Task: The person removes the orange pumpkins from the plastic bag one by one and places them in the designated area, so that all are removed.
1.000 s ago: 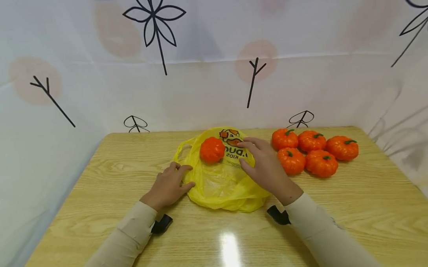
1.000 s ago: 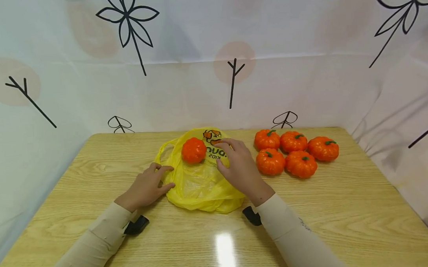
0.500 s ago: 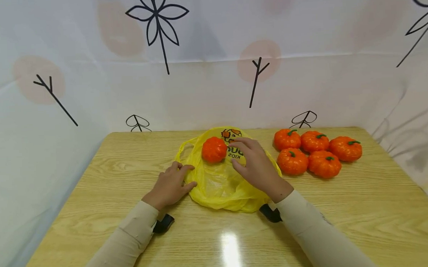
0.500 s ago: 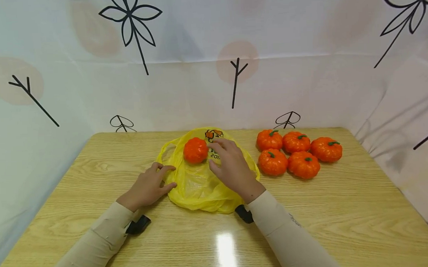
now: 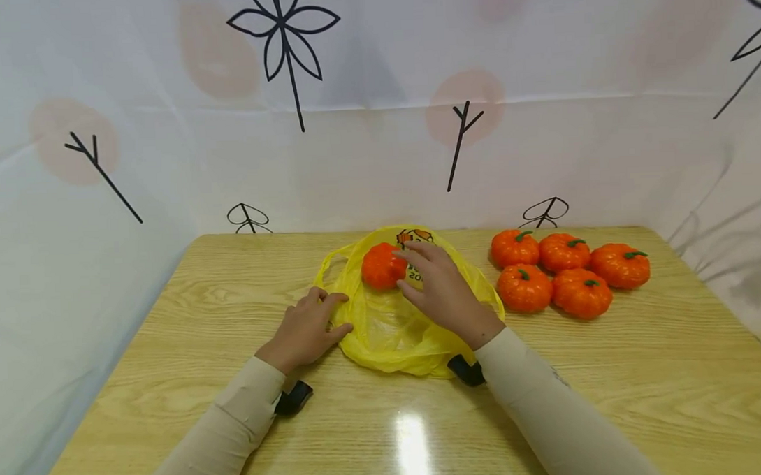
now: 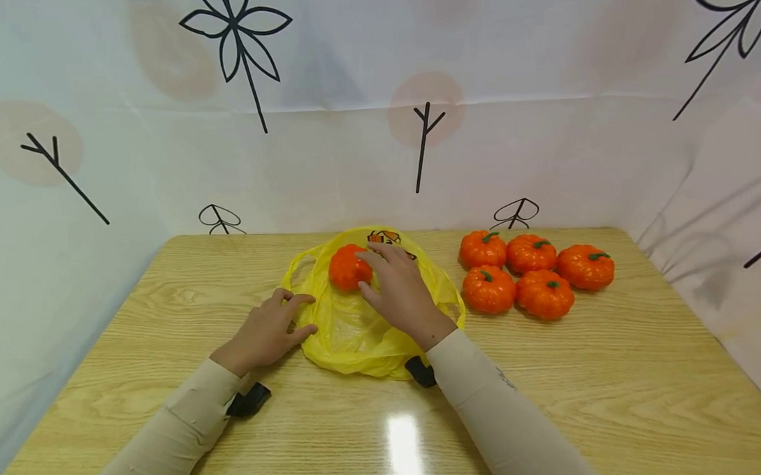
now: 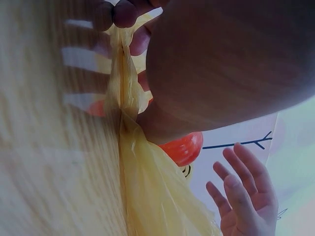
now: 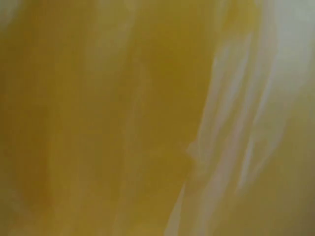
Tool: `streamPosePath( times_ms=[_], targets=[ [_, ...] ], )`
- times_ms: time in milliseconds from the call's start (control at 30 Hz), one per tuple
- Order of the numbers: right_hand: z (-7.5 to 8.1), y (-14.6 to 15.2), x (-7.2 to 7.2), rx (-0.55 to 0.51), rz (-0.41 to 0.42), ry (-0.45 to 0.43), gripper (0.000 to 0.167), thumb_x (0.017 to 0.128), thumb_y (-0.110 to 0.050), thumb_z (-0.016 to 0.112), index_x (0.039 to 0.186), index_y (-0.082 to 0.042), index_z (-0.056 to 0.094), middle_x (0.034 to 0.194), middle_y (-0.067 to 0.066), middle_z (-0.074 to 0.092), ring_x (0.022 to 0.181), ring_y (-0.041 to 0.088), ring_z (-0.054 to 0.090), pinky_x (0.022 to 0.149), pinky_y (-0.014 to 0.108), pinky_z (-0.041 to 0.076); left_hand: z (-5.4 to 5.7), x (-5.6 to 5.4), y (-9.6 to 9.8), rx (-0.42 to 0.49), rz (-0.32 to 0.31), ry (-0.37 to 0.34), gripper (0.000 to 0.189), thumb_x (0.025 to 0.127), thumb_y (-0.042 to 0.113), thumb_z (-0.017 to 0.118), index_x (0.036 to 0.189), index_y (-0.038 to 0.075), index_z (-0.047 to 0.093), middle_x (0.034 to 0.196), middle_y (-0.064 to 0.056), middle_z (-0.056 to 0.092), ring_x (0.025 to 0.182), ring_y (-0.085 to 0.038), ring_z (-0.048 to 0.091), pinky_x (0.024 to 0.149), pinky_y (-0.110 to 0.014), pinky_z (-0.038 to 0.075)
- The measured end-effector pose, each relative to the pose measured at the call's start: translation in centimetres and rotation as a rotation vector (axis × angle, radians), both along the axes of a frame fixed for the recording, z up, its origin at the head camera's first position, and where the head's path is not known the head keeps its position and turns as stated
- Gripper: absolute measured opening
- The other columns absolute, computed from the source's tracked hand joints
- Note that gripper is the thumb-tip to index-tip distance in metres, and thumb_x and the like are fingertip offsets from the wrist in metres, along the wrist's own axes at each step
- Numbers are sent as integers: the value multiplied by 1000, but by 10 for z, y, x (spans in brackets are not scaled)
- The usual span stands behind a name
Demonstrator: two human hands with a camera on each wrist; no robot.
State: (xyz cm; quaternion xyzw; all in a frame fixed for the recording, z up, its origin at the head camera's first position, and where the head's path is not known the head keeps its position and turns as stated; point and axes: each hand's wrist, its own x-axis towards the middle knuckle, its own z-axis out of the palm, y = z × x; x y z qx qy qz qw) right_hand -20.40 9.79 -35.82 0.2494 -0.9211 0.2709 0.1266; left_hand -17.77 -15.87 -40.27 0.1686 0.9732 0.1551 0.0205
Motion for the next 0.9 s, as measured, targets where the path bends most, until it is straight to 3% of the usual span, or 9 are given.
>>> streamPosePath(
  times_ms=[533, 900],
  targets=[
    [-7, -17, -18, 74, -3, -82, 59, 93, -23, 72, 146, -11, 51, 156, 16, 40, 143, 37, 39, 113, 53, 38, -3, -3, 0, -17, 8, 7, 53, 96, 49, 63, 141, 24, 52, 129, -12, 51, 115, -31, 55, 90, -51, 44],
    [-12, -18, -20, 129, 9, -160, 65, 94, -27, 72, 151, -12, 45, 163, 10, 31, 143, 44, 38, 108, 57, 41, -2, -3, 0, -17, 13, 6, 53, 96, 49, 63, 141, 24, 52, 129, -12, 51, 115, -31, 55, 90, -51, 44]
  ],
)
